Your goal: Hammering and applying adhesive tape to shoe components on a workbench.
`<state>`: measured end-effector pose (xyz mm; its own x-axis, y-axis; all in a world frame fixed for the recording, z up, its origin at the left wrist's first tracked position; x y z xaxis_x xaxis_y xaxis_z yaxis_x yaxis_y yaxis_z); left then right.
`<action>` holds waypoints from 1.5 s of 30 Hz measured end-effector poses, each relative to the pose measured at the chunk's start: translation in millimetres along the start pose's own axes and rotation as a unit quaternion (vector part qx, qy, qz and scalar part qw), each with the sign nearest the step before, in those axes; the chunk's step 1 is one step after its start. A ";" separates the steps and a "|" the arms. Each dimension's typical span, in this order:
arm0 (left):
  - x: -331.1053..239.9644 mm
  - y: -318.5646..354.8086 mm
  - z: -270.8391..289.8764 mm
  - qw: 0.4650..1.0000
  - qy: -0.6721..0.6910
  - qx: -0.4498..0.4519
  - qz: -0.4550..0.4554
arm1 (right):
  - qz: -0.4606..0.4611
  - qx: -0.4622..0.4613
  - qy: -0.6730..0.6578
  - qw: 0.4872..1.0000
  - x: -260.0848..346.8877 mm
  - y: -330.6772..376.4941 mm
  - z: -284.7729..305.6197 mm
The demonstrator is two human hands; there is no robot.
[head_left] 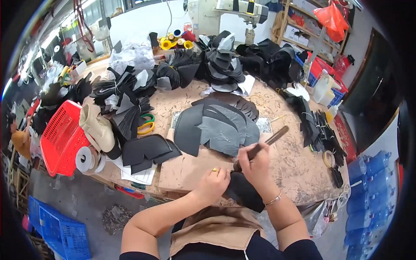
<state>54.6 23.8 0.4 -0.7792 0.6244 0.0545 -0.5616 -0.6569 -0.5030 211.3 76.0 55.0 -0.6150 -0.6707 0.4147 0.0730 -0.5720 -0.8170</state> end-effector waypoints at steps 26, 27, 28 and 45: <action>7.0 4.6 4.1 0.992 0.098 -0.043 0.067 | 0.052 -0.057 -0.001 0.997 24.6 -12.1 0.2; 7.5 5.1 5.3 0.993 0.092 -0.032 0.062 | 0.051 -0.056 -0.001 0.997 23.4 -7.2 -5.2; 7.8 4.5 4.9 0.993 0.095 -0.034 0.056 | 0.052 -0.031 0.023 0.998 17.4 -1.0 -13.0; 33.8 -5.9 -18.5 0.961 0.262 -0.043 0.073 | 0.030 -0.018 0.065 0.997 1.4 8.1 -12.4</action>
<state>36.7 56.6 -10.8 -0.5879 0.6703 -0.4528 -0.4139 -0.7302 -0.5435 201.3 76.2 44.0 -0.7065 -0.6353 0.3117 0.0858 -0.5141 -0.8534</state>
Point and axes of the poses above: each hand's wrist, its own y-axis away from the middle knuckle, its own z-axis out of the back of the hand, x = y × z, the point moved 2 cm from there along -y, towards the middle knuckle, and after that the axes turned 7 degrees about -x, right-handed, at the moved point
